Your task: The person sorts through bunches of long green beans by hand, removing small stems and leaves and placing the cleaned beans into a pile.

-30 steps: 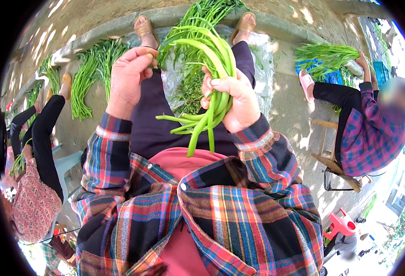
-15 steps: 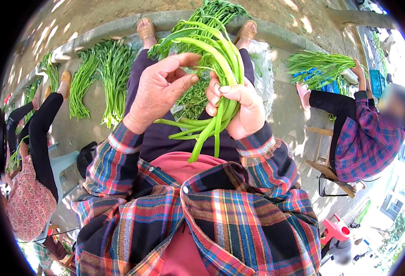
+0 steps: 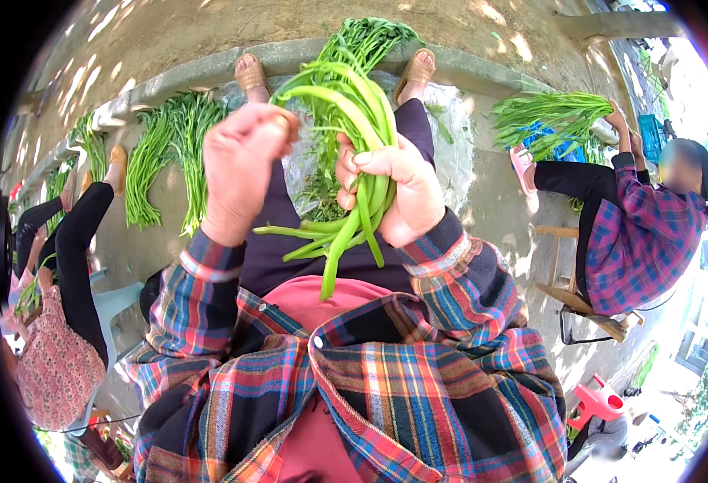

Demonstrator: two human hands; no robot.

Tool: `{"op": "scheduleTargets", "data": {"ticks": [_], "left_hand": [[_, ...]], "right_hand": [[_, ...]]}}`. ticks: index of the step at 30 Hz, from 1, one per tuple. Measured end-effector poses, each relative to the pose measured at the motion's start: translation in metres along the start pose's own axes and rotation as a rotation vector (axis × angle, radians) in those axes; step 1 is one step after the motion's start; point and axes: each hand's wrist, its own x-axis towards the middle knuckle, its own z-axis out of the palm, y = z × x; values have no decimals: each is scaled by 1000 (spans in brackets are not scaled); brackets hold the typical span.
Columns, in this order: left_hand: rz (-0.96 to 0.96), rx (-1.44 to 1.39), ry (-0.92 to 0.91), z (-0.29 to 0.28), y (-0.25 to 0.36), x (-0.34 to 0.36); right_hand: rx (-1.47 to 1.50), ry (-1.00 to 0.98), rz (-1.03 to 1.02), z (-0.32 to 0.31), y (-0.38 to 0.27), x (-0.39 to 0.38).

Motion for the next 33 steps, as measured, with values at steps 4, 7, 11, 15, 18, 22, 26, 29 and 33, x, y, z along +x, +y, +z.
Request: {"op": "scheduleTargets", "data": {"ticks": [4, 7, 11, 15, 18, 22, 26, 29, 33], "left_hand": [[-231, -33, -141, -20, 4, 3], [-117, 546, -408, -22, -2, -8], [162, 477, -151, -12, -2, -16], [290, 250, -113, 14, 20, -15], [395, 332, -93, 19, 7, -13], [451, 396, -130, 20, 4, -11], [503, 557, -183, 16, 5, -12], [555, 619, -187, 16, 4, -11], [475, 619, -212, 16, 3, -9]], "right_hand": [[2, -49, 10, 5, -3, -2], [91, -50, 6, -2, -3, 2], [-14, -31, -29, 6, 0, 0], [-57, -12, -51, 3, 6, 1], [-55, 22, -50, 1, 8, 1], [-80, 24, -64, -9, 12, 1], [-67, 71, -82, -13, 19, -2], [-56, 104, -79, -16, 20, -2], [-101, 134, -84, -14, 19, -3]]}}
